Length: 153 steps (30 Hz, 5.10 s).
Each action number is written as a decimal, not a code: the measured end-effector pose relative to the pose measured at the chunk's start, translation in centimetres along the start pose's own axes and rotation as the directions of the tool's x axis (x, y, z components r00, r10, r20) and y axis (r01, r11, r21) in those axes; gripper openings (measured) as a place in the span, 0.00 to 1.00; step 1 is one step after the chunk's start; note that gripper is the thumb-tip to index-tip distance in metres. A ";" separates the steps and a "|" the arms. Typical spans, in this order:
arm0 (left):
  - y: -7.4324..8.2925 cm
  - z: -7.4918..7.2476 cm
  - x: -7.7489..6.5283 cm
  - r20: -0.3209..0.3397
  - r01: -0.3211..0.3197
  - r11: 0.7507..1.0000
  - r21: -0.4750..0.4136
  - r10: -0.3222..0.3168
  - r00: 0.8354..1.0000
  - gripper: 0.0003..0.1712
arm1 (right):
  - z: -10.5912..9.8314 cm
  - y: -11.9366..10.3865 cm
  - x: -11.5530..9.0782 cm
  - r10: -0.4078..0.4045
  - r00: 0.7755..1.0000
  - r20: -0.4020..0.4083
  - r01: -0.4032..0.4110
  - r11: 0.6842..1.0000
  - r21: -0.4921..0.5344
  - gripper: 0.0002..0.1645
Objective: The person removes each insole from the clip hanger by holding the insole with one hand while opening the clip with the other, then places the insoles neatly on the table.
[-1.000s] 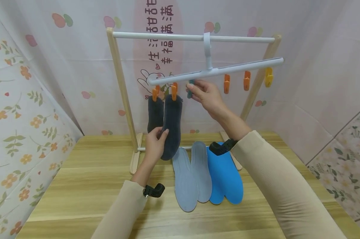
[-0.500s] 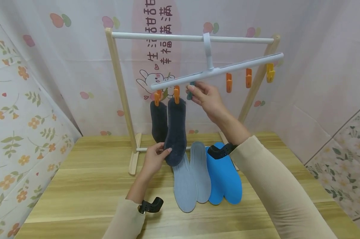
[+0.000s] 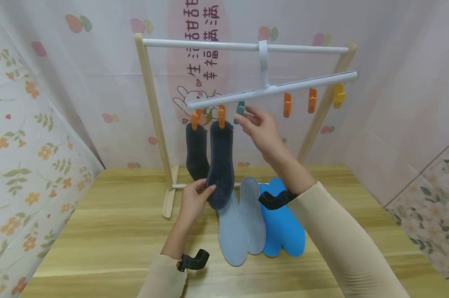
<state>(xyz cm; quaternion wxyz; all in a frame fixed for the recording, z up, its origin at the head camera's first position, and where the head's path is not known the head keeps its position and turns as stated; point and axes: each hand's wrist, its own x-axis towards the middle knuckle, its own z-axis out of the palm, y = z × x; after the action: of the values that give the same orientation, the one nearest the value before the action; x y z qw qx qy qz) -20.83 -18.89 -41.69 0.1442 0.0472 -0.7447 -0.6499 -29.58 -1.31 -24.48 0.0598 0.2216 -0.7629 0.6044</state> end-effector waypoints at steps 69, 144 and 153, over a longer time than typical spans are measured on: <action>2.0 -2.0 -5.2 0.106 0.023 0.997 0.071 -0.031 0.994 0.11 | 4.9 -0.1 2.7 -0.109 0.970 -0.216 0.081 0.988 -0.133 0.16; 0.2 -4.1 3.3 -0.010 0.066 0.875 0.479 -0.070 0.997 0.35 | 4.2 0.7 1.9 -0.146 0.985 -0.089 0.129 0.975 -0.181 0.25; 0.1 -3.4 5.9 0.054 0.068 0.888 0.455 -0.104 0.993 0.40 | 4.0 0.7 2.0 -0.135 0.986 -0.093 0.116 0.974 -0.193 0.26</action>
<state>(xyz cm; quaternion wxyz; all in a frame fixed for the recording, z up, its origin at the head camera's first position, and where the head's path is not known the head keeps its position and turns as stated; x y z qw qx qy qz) -25.52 -23.66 -40.29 0.0715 0.0874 -0.8777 -0.4658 -31.01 -5.51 -25.46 0.1588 0.2305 -0.7965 0.5359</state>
